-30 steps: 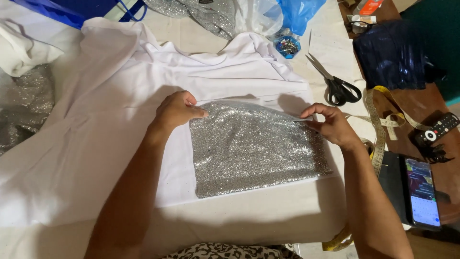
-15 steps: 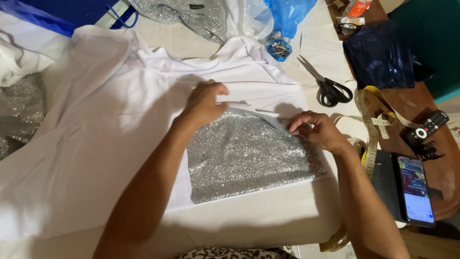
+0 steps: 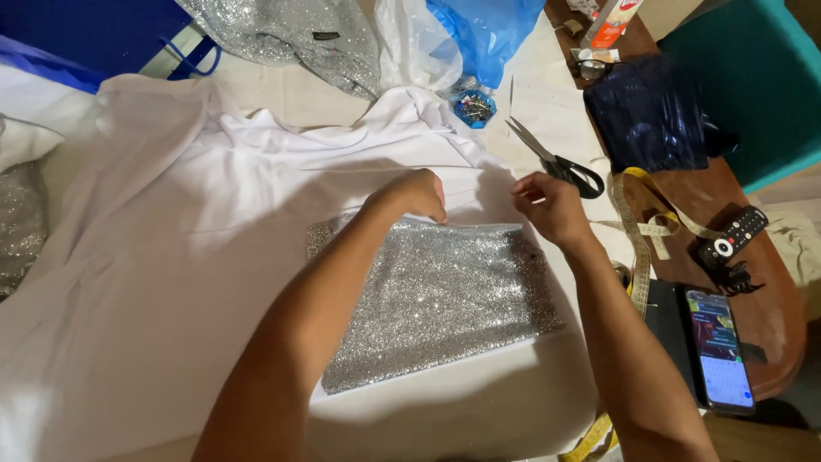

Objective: The person places a rectangular piece of silver sequined fabric onto a white garment laid on a table. They smooth the fabric and then use straight pins to secure the sequined piece to the white fabric along its edges.

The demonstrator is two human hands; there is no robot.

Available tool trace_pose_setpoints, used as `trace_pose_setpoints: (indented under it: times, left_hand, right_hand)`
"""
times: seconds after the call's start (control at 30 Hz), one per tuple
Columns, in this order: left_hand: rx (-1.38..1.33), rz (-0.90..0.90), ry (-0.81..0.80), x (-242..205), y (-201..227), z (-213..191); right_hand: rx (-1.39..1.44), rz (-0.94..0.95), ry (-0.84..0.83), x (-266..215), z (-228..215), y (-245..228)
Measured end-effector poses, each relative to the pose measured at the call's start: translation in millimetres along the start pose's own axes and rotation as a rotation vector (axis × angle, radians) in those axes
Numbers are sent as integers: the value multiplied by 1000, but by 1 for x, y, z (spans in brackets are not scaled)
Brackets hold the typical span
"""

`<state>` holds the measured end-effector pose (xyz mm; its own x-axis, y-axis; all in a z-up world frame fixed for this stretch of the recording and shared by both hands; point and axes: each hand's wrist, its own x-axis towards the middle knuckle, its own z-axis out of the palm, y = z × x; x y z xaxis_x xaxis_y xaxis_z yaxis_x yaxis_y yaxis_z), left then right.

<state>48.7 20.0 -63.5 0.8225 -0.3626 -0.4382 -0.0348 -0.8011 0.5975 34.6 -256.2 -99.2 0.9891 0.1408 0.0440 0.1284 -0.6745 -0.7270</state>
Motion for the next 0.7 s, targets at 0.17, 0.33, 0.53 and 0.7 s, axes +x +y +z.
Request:
trace_pose_setpoints:
  times: [0.17,0.33,0.53,0.7]
  left_hand:
    - [-1,60,81,-37,8,-1]
    - [11,98,97,-45,1,3]
    - [-3,100,185,-32,-11,9]
    - [3,147,266,-3,-21,20]
  right_hand:
    - [-286,114,-4,43,21,11]
    - [-277,126,-51,48,25,6]
    - [-196,123,18,42,14,-3]
    - [-162,100,116,38,18,11]
